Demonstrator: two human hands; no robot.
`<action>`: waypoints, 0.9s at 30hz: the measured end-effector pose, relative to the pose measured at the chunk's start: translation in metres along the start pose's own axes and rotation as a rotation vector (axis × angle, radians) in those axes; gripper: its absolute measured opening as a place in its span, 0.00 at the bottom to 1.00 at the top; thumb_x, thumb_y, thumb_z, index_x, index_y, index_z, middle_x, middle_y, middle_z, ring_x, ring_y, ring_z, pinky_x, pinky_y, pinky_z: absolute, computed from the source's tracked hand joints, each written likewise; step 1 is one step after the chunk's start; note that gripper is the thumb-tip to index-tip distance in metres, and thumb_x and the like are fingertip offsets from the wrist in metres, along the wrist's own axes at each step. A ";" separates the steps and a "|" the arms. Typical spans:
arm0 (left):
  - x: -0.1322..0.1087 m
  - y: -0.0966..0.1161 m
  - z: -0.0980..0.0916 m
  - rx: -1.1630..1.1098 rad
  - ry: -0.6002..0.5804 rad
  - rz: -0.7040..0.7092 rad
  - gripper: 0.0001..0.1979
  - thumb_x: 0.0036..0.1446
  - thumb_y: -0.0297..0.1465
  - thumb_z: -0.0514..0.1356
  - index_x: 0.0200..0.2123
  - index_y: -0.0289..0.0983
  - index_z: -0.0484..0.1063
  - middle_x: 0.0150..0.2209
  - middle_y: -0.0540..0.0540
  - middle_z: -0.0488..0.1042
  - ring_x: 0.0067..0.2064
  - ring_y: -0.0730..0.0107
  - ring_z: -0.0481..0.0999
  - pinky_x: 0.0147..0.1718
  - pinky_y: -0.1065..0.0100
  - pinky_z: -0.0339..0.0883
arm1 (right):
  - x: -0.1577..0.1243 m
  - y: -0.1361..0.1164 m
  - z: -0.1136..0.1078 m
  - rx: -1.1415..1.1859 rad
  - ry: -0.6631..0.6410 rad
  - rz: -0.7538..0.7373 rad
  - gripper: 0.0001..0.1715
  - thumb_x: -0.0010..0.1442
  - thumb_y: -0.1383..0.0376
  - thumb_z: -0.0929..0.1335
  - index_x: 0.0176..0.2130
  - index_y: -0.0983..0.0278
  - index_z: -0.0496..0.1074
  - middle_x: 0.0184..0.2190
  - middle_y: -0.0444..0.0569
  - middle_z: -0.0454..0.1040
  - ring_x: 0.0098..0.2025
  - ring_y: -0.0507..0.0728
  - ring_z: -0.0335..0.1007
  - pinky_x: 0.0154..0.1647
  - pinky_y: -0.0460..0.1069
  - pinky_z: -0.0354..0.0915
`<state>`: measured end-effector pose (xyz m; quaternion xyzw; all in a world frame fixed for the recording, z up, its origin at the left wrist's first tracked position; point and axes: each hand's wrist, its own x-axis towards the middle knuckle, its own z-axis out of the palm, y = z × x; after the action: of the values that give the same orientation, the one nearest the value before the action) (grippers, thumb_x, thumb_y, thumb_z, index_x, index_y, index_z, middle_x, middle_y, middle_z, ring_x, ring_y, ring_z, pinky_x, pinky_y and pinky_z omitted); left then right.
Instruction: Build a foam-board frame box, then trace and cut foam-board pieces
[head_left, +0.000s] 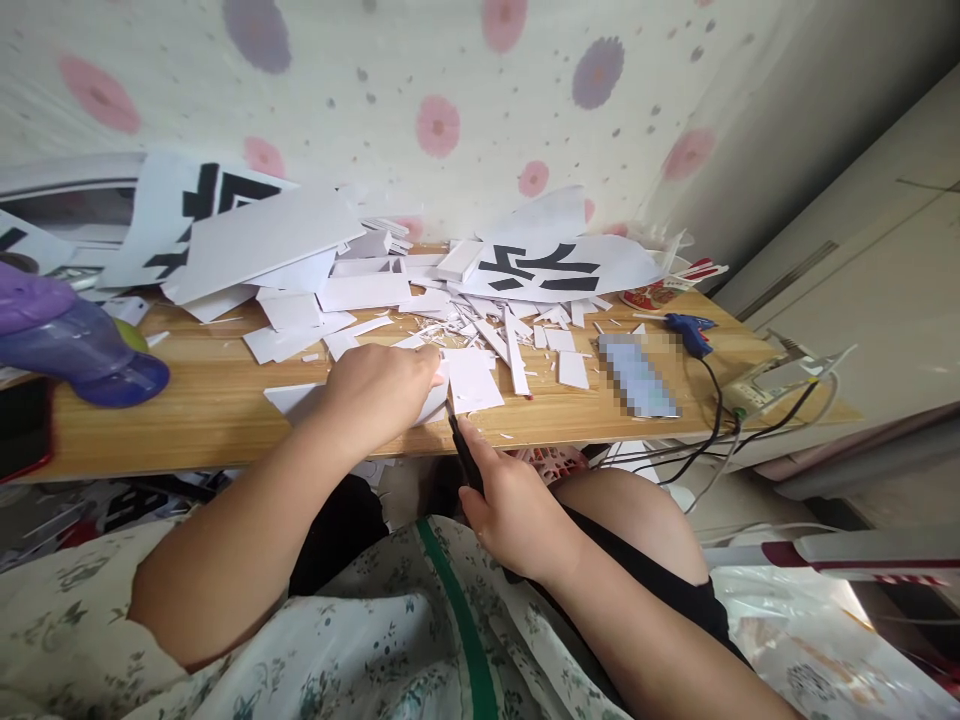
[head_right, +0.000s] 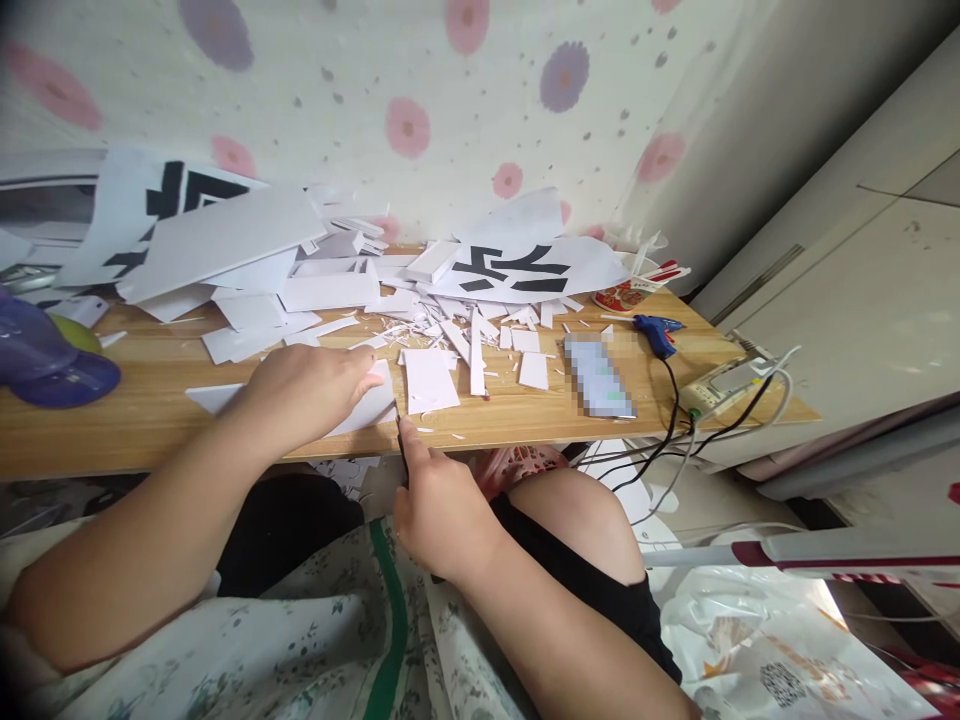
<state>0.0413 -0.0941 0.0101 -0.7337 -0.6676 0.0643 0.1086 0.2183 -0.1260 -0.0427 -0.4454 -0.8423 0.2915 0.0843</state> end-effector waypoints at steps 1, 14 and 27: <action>0.000 0.000 0.000 0.000 0.000 0.000 0.17 0.66 0.38 0.46 0.42 0.37 0.71 0.30 0.40 0.79 0.34 0.47 0.80 0.27 0.61 0.64 | 0.000 0.000 0.000 -0.006 -0.009 -0.001 0.43 0.58 0.71 0.62 0.69 0.77 0.47 0.55 0.70 0.71 0.55 0.68 0.70 0.53 0.59 0.66; 0.001 -0.016 -0.002 -0.176 0.016 -0.060 0.17 0.63 0.41 0.47 0.39 0.39 0.73 0.34 0.41 0.79 0.38 0.50 0.78 0.33 0.60 0.66 | 0.001 0.017 -0.004 0.186 0.169 0.001 0.43 0.57 0.70 0.64 0.68 0.70 0.51 0.53 0.62 0.74 0.55 0.65 0.70 0.57 0.58 0.63; -0.021 -0.028 0.057 -1.407 0.730 -0.283 0.15 0.63 0.42 0.49 0.47 0.40 0.62 0.46 0.42 0.76 0.47 0.62 0.77 0.46 0.60 0.72 | 0.054 -0.007 -0.017 0.771 0.416 -0.091 0.54 0.55 0.65 0.68 0.70 0.59 0.37 0.46 0.51 0.74 0.29 0.52 0.70 0.32 0.49 0.71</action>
<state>-0.0018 -0.1087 -0.0388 -0.5134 -0.5609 -0.6293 -0.1605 0.1885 -0.0789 -0.0309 -0.3932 -0.6559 0.4844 0.4249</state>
